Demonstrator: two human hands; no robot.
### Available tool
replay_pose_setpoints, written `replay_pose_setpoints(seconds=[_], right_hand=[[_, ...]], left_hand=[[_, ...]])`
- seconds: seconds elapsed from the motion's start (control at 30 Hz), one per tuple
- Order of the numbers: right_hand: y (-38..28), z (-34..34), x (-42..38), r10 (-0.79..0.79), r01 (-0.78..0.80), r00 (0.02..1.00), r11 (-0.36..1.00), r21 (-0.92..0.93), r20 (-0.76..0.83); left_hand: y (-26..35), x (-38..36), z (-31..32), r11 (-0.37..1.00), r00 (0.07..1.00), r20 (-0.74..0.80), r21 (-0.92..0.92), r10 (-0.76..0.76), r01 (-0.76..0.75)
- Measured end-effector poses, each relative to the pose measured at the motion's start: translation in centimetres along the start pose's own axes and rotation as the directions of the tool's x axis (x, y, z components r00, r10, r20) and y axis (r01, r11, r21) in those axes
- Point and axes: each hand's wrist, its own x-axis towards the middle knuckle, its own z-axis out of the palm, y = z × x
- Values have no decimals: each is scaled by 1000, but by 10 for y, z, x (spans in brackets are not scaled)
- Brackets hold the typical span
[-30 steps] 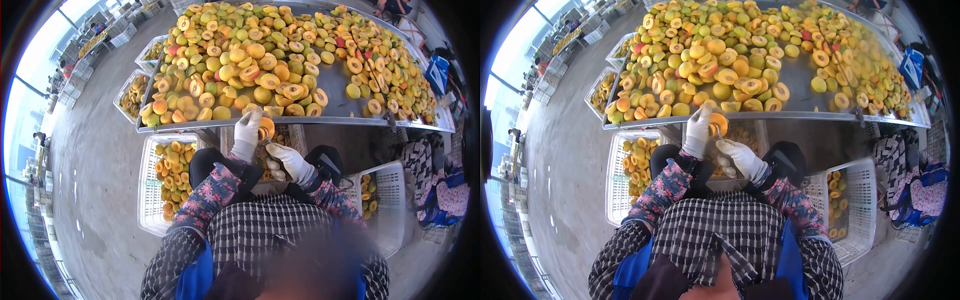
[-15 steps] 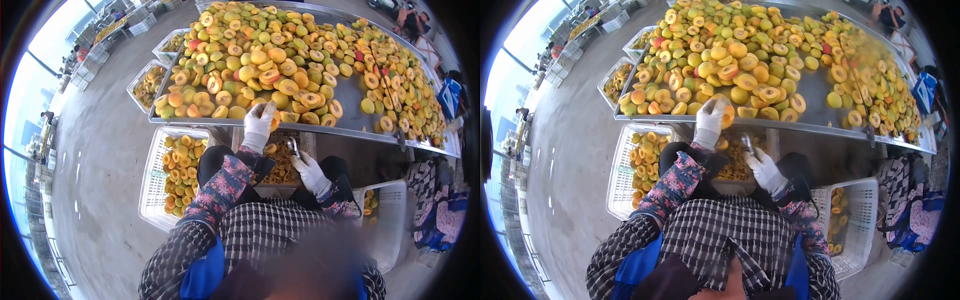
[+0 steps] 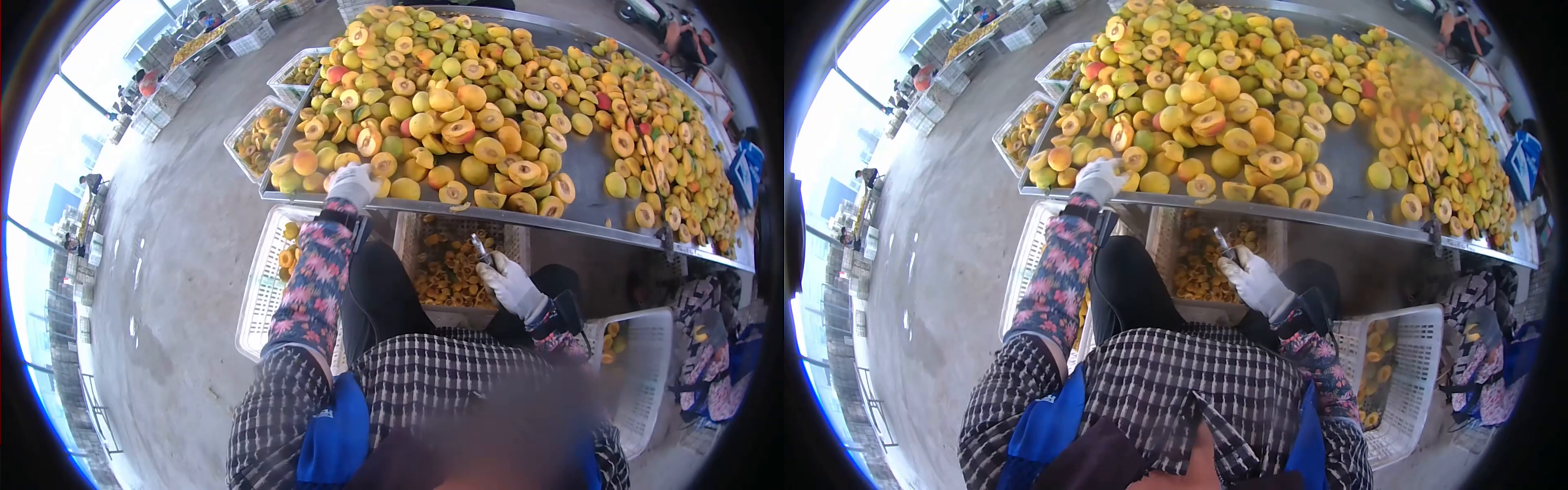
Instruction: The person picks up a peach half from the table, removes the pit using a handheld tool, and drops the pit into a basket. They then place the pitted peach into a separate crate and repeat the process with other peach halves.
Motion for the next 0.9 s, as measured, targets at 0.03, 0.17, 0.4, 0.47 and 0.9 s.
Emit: replay_pose_setpoints(seconds=[0.03, 0.17, 0.4, 0.47, 0.9], right_hand=[[-2, 2, 1, 33, -34, 999, 999, -28, -1], [-7, 2, -8, 77, -77, 997, 997, 25, 14], [4, 12, -7, 142, -144, 989, 989, 42, 40], [-1, 16, -8, 141, -145, 989, 986, 82, 49], [-86, 22, 14, -699, 450, 696, 601, -660, -162]], left_hand=[[9, 2, 0, 992, 999, 51, 125, -5, -2], [15, 8, -17, 974, 989, 147, 222, 15, -48], [13, 55, 28, 993, 998, 27, 98, 60, -62], [18, 53, 27, 994, 995, 6, -55, 97, -96], [134, -97, -27, -668, 967, 60, -712, 247, 215]])
